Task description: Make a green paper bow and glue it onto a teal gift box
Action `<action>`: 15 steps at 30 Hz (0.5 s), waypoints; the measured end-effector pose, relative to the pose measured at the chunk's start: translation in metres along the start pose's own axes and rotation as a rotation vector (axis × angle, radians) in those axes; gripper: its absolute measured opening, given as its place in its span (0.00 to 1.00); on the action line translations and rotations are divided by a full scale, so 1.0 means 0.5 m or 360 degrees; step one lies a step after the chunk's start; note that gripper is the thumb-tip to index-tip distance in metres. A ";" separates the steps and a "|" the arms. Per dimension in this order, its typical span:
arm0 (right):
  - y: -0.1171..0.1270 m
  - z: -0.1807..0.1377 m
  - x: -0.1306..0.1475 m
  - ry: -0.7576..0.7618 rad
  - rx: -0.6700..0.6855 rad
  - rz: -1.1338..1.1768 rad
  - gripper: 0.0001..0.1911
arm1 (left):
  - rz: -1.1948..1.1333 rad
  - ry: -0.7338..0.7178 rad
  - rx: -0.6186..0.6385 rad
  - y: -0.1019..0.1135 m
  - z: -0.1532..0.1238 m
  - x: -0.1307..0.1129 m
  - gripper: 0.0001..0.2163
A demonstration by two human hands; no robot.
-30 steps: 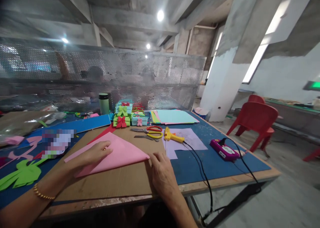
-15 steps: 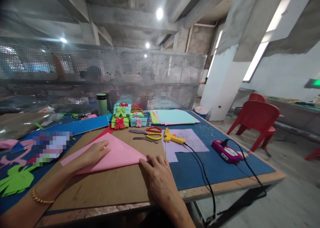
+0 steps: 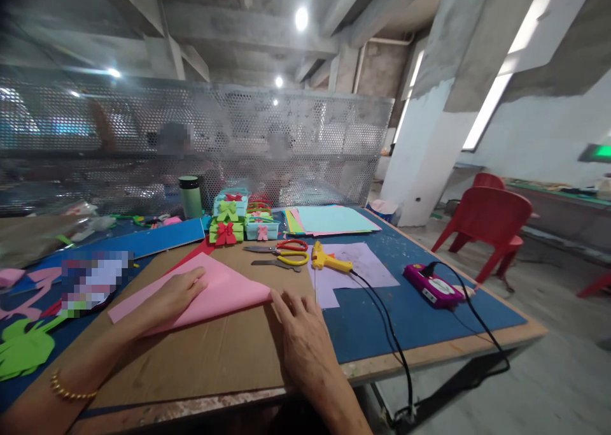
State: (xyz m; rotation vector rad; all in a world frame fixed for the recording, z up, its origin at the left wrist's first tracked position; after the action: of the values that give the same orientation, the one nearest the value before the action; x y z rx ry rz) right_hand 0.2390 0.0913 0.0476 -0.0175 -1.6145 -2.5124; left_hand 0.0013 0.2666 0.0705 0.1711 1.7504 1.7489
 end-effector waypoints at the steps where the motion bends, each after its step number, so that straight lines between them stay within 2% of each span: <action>1: 0.003 0.002 0.001 0.0011 0.0012 -0.0003 0.35 | 0.0011 -0.0004 0.0004 -0.001 0.000 -0.001 0.10; 7: 0.022 0.010 0.015 -0.0054 0.0171 0.0036 0.32 | 0.0048 0.0007 0.0054 0.000 -0.002 -0.003 0.11; 15: 0.023 0.011 0.018 -0.0040 0.0203 0.0043 0.28 | 0.0220 0.0092 0.0007 0.008 0.000 -0.009 0.11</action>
State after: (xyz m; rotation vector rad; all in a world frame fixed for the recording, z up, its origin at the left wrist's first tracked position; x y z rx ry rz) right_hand 0.2314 0.0906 0.0611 -0.0559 -1.7688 -2.3938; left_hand 0.0036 0.2646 0.0761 0.2511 1.8217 1.8653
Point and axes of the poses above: each hand's wrist, its own z-axis towards the middle knuckle, its own y-axis out of the back of the hand, x = y × z, the point moved 2 cm from there along z, towards the middle knuckle, and after that the axes turned 1 degree about -z, right-handed, at the moved point
